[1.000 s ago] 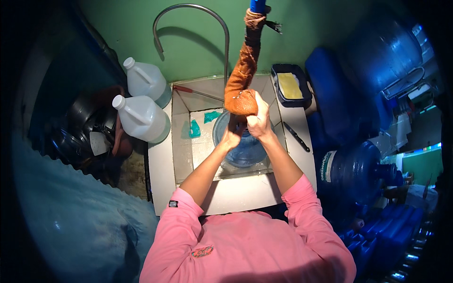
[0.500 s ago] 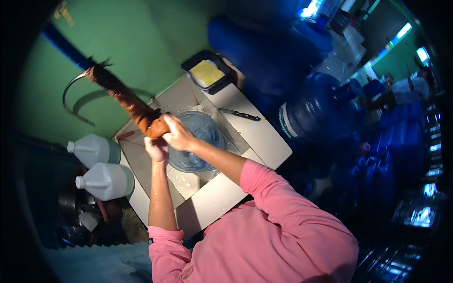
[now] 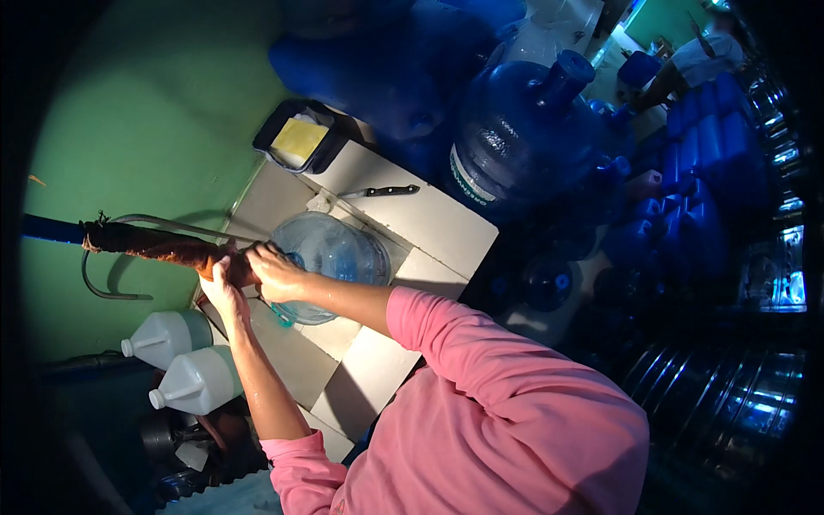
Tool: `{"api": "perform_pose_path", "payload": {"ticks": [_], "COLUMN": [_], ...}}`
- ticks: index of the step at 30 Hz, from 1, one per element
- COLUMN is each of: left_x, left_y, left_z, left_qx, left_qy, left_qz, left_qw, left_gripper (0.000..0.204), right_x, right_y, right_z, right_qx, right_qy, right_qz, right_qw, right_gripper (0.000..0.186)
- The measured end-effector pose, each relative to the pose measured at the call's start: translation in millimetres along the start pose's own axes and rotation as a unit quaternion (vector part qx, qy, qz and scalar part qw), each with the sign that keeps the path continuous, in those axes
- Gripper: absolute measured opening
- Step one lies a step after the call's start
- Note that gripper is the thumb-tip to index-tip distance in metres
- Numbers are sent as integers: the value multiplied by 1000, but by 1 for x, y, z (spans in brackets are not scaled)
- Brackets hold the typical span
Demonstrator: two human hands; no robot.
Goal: The person repeatedly washes large blue water jugs at a sink. They scrub the exterior with a sponge, rinse under a hose, and inspect the interior by tilting the jug. The person handles multiple jugs one at a time, placing cleaned jugs aside.
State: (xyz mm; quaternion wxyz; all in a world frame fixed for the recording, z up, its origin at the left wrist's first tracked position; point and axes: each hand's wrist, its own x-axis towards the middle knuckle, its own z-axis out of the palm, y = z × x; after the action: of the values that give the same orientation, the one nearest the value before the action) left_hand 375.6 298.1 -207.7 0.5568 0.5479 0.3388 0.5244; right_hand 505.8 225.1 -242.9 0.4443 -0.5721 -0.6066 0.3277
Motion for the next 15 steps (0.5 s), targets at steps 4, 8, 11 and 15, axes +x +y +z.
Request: {"api": "perform_pose_path", "payload": {"ticks": [4,8,11,15], "left_x": [4,1,-2,-8], "left_y": [1,-7,-24,-47], "left_z": [18,37,48,46], "left_qx": [-54,69,115,252], "left_qy": [46,61,54,69], "left_qz": [12,25,77,1], "left_qw": [997,995,989,965], "left_gripper": [44,34,29,24], "right_x": [2,0,5,12], "right_y": [20,57,81,97], "right_z": [14,33,40,42], "right_qx": [102,123,-44,-21], "right_qy": [51,145,102,163], "right_qz": [33,14,54,-51], "right_qw": [993,982,992,985], "right_gripper": [72,85,71,45]}}
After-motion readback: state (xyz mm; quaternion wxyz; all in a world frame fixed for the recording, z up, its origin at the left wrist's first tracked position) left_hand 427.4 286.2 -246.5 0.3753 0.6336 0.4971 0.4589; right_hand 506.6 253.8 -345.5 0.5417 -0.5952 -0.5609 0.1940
